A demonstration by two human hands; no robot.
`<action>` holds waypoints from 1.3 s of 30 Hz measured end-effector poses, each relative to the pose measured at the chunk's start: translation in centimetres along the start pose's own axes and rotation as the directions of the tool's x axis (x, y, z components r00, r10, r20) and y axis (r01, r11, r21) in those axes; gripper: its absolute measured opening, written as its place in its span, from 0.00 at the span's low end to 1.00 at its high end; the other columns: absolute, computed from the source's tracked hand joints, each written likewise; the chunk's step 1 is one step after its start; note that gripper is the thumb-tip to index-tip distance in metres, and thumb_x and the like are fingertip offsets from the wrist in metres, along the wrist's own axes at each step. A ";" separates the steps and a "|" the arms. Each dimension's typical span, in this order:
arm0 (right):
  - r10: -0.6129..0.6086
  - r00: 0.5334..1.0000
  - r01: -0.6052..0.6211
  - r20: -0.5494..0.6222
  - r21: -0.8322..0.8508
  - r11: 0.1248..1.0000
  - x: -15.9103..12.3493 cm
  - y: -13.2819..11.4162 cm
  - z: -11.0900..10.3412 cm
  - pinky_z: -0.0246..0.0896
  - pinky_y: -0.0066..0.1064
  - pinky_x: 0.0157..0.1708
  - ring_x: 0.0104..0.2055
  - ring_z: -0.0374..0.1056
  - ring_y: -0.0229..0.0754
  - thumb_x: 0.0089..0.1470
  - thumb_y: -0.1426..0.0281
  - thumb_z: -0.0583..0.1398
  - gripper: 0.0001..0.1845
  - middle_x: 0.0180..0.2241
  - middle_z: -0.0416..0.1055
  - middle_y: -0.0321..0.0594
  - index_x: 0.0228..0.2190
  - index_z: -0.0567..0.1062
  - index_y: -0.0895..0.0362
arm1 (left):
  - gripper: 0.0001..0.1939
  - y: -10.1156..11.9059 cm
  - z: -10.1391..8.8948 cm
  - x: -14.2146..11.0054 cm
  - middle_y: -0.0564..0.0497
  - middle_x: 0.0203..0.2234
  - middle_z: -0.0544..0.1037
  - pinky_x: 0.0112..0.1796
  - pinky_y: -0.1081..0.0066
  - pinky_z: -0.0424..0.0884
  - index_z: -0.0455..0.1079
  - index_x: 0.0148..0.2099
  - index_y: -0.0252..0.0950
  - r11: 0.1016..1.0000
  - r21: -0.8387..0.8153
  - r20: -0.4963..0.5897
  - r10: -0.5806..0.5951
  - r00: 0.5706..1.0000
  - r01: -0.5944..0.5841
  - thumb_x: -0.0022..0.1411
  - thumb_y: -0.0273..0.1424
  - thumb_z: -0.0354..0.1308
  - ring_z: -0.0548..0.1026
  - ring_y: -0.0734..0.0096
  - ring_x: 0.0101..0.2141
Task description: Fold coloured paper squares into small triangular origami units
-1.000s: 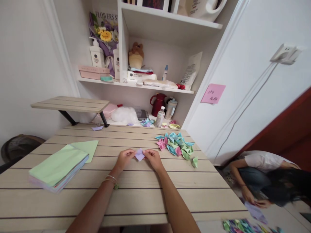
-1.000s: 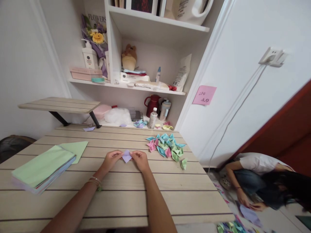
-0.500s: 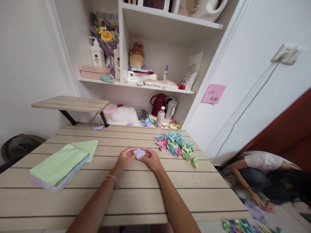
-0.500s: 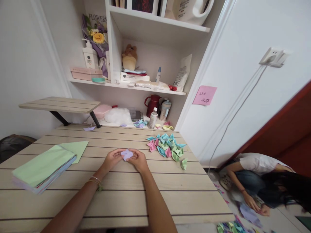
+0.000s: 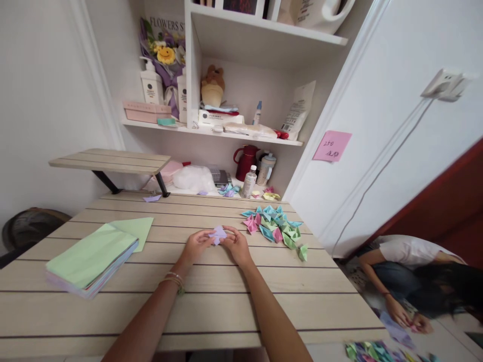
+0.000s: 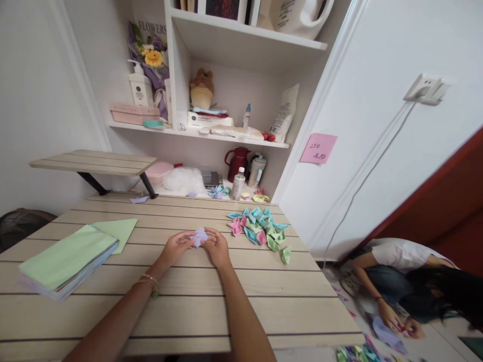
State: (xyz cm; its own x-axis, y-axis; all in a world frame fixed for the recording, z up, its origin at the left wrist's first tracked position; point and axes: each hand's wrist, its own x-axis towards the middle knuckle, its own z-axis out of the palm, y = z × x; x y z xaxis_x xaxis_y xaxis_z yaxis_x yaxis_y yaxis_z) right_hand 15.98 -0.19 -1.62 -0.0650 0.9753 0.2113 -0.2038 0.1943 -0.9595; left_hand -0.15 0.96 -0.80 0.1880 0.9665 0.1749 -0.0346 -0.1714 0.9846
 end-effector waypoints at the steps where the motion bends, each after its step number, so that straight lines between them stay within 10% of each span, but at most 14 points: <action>1: 0.013 1.000 -0.014 0.011 0.024 1.000 0.0 0.0 0.1 0.67 0.36 0.35 0.31 0.71 0.42 0.39 0.64 0.64 0.27 0.29 0.74 0.40 0.43 0.67 0.57 | 0.16 0.1 0.0 0.0 0.47 0.25 0.78 0.34 0.69 0.72 0.72 0.37 0.32 1.000 0.002 -0.003 0.000 1.000 0.000 0.45 0.34 0.62 0.76 0.66 0.29; 18: -0.150 0.989 0.150 0.020 -0.251 0.956 0.0 0.4 0.3 0.65 0.27 0.28 0.27 0.69 0.38 0.43 0.65 0.62 0.20 0.25 0.71 0.37 0.40 0.70 0.58 | 0.24 -1.0 -0.3 0.2 0.49 0.25 0.78 0.35 0.69 0.72 0.70 0.43 0.31 0.999 0.014 -0.065 0.039 0.997 -0.038 0.41 0.32 0.65 0.76 0.68 0.29; 27: -0.279 0.958 0.266 0.065 -0.568 0.779 -0.1 0.0 -0.7 0.66 0.34 0.34 0.31 0.70 0.43 0.44 0.66 0.62 0.15 0.32 0.75 0.43 0.38 0.76 0.55 | 0.09 -0.9 -0.7 0.3 0.48 0.28 0.75 0.30 0.71 0.72 0.74 0.30 0.35 0.925 0.272 -0.046 0.288 0.956 -0.266 0.46 0.34 0.62 0.74 0.69 0.29; 39: -0.044 0.997 0.032 -0.061 -0.185 0.982 0.2 -0.1 -1.2 0.65 0.31 0.30 0.28 0.70 0.41 0.40 0.63 0.64 0.17 0.27 0.75 0.41 0.34 0.77 0.59 | 0.11 -0.7 -0.5 0.2 0.47 0.32 0.76 0.37 0.66 0.73 0.74 0.32 0.34 0.966 0.136 -0.042 0.227 0.973 -0.219 0.46 0.35 0.62 0.75 0.65 0.34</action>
State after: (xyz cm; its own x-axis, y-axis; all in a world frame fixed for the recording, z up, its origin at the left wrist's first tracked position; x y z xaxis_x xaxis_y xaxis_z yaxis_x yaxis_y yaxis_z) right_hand 17.17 0.10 -1.68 0.0036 0.9703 0.2418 -0.0214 0.2419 -0.9701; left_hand -0.61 1.35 -1.50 0.1340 0.9095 0.3935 0.0588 -0.4036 0.9130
